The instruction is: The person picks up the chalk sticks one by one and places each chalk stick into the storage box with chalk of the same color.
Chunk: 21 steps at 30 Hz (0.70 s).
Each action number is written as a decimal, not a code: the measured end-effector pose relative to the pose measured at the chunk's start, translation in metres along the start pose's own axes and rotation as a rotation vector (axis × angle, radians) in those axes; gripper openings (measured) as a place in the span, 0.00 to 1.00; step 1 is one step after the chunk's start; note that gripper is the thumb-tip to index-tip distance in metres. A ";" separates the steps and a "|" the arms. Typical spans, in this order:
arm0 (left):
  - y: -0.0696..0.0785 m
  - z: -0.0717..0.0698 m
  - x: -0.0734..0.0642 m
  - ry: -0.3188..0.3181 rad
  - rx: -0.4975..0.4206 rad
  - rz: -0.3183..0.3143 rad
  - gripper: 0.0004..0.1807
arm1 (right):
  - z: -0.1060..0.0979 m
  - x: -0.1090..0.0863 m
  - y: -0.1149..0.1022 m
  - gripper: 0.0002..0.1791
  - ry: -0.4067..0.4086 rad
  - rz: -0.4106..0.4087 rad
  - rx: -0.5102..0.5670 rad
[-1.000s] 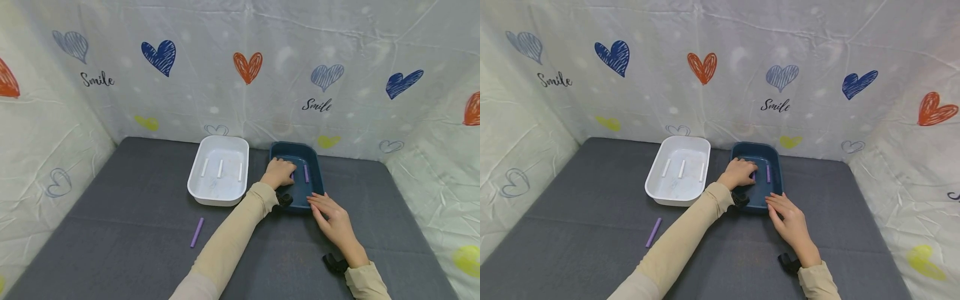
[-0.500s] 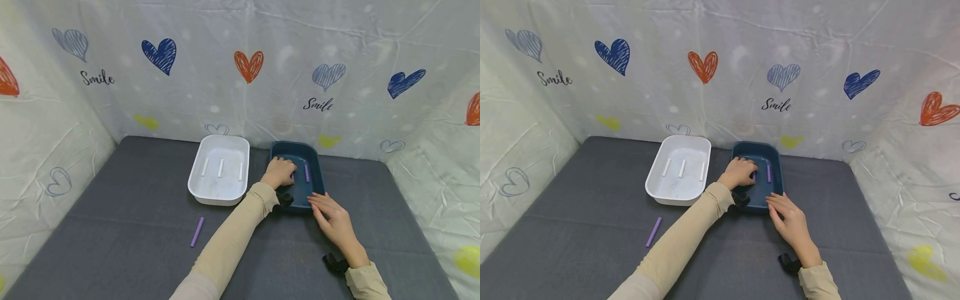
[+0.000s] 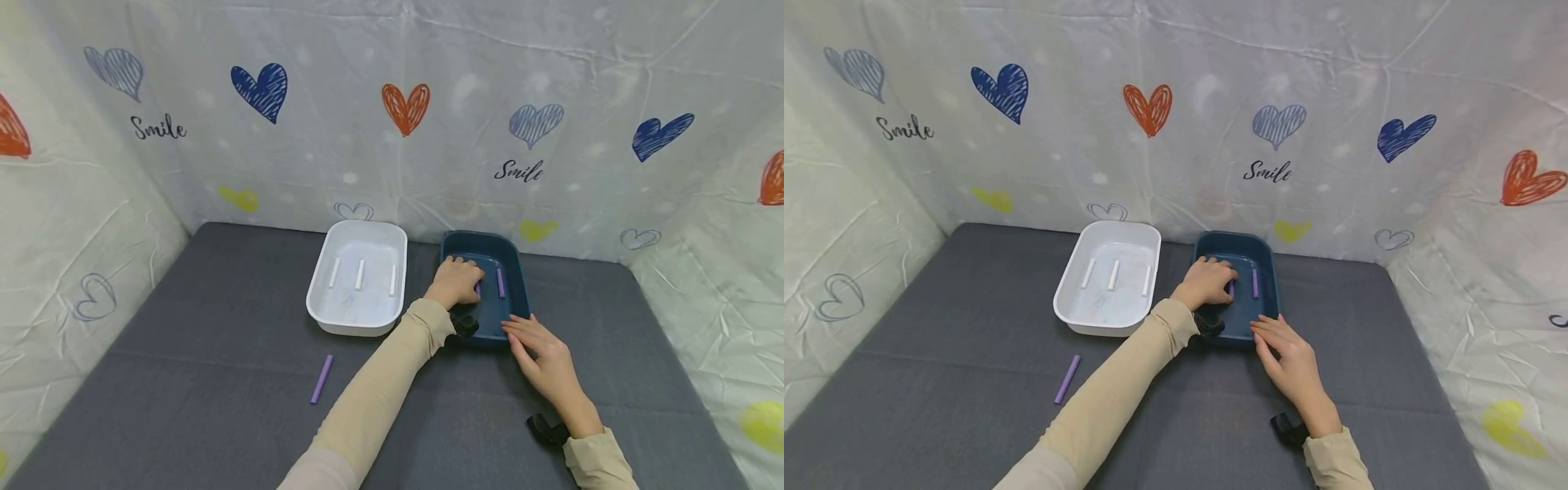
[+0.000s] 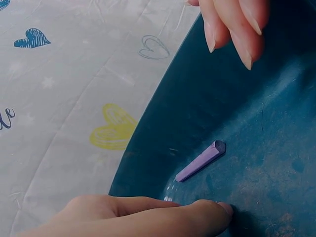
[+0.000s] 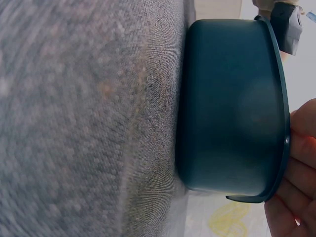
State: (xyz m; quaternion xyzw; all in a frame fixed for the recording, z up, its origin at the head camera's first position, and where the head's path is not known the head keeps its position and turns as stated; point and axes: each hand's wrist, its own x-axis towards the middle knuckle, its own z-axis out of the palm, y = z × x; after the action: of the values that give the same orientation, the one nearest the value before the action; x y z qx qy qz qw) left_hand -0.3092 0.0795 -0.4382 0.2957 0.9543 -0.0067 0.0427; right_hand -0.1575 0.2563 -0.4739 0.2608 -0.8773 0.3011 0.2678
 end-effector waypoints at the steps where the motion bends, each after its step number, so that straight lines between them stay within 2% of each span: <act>1: 0.000 0.000 0.000 -0.001 0.004 0.000 0.22 | 0.000 0.000 0.000 0.12 0.004 -0.006 -0.004; 7: 0.000 0.001 0.000 -0.002 0.006 0.001 0.23 | 0.003 -0.001 0.002 0.12 0.024 -0.032 -0.014; 11: 0.000 0.001 0.000 -0.007 0.008 0.004 0.24 | 0.001 -0.001 0.001 0.12 0.010 -0.014 -0.012; 18: 0.000 0.002 0.001 0.027 -0.017 0.001 0.16 | -0.001 0.000 -0.001 0.11 0.000 -0.002 -0.011; 21: 0.000 0.001 0.000 0.034 -0.020 -0.006 0.17 | 0.000 0.000 0.000 0.11 0.001 -0.001 -0.010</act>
State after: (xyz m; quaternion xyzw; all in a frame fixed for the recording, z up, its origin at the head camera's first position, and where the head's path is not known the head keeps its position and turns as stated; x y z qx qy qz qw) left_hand -0.3095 0.0796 -0.4393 0.2925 0.9558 0.0079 0.0293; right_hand -0.1570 0.2563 -0.4738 0.2599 -0.8784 0.2967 0.2697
